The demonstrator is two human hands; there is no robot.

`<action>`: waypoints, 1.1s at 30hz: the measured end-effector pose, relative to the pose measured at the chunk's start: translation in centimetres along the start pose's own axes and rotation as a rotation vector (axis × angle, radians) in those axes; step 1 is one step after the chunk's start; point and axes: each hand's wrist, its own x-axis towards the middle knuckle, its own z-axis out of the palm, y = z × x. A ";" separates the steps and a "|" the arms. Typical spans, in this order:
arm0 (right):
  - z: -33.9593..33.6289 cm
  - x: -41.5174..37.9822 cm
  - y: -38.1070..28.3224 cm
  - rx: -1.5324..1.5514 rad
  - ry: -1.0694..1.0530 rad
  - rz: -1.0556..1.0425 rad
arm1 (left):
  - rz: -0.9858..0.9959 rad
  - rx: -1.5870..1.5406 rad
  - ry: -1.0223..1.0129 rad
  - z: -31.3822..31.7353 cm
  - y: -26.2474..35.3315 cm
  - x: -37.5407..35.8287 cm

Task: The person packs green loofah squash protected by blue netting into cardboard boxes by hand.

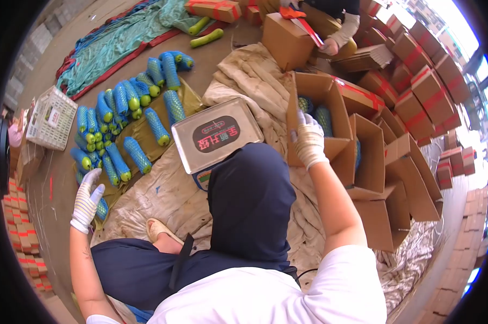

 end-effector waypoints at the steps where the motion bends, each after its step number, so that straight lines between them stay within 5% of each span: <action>1: -1.7 -2.0 -0.8 0.080 0.030 -0.012 | 0.021 0.003 -0.021 0.0 -0.4 -0.1; 5: -2.3 -15.0 -1.6 0.484 -0.256 0.295 | -0.120 -0.202 -0.058 0.4 -1.0 -0.2; 8: -1.3 -26.7 -0.8 0.312 -1.251 0.382 | -0.148 -0.203 -0.142 0.8 -0.4 0.0; 10: 2.6 -36.7 0.1 0.226 -1.688 0.057 | -0.136 -0.199 -0.206 1.4 0.3 0.0; 12: 1.9 -41.5 1.0 0.328 -1.517 0.170 | -0.118 -0.134 -0.274 1.9 1.4 -0.1; 16: -5.6 -32.7 4.4 0.449 -1.110 0.793 | -0.110 -0.147 -0.340 2.9 2.7 0.1; 19: -3.0 -34.0 8.6 0.475 -0.933 0.798 | -0.086 -0.128 -0.318 3.7 3.0 0.8; 21: -1.2 -35.1 9.0 0.563 -1.049 0.848 | -0.094 -0.146 -0.364 4.5 4.9 0.5; 26: 0.6 -40.6 3.2 0.852 -1.845 1.082 | 0.013 0.255 -0.602 5.8 8.0 0.8; 30: -0.2 -42.8 -1.6 0.875 -1.983 1.238 | -0.034 0.318 -0.636 8.4 9.0 2.4; 33: -0.1 -42.7 -3.3 0.868 -1.929 1.302 | -0.037 0.411 -0.974 14.9 4.7 4.4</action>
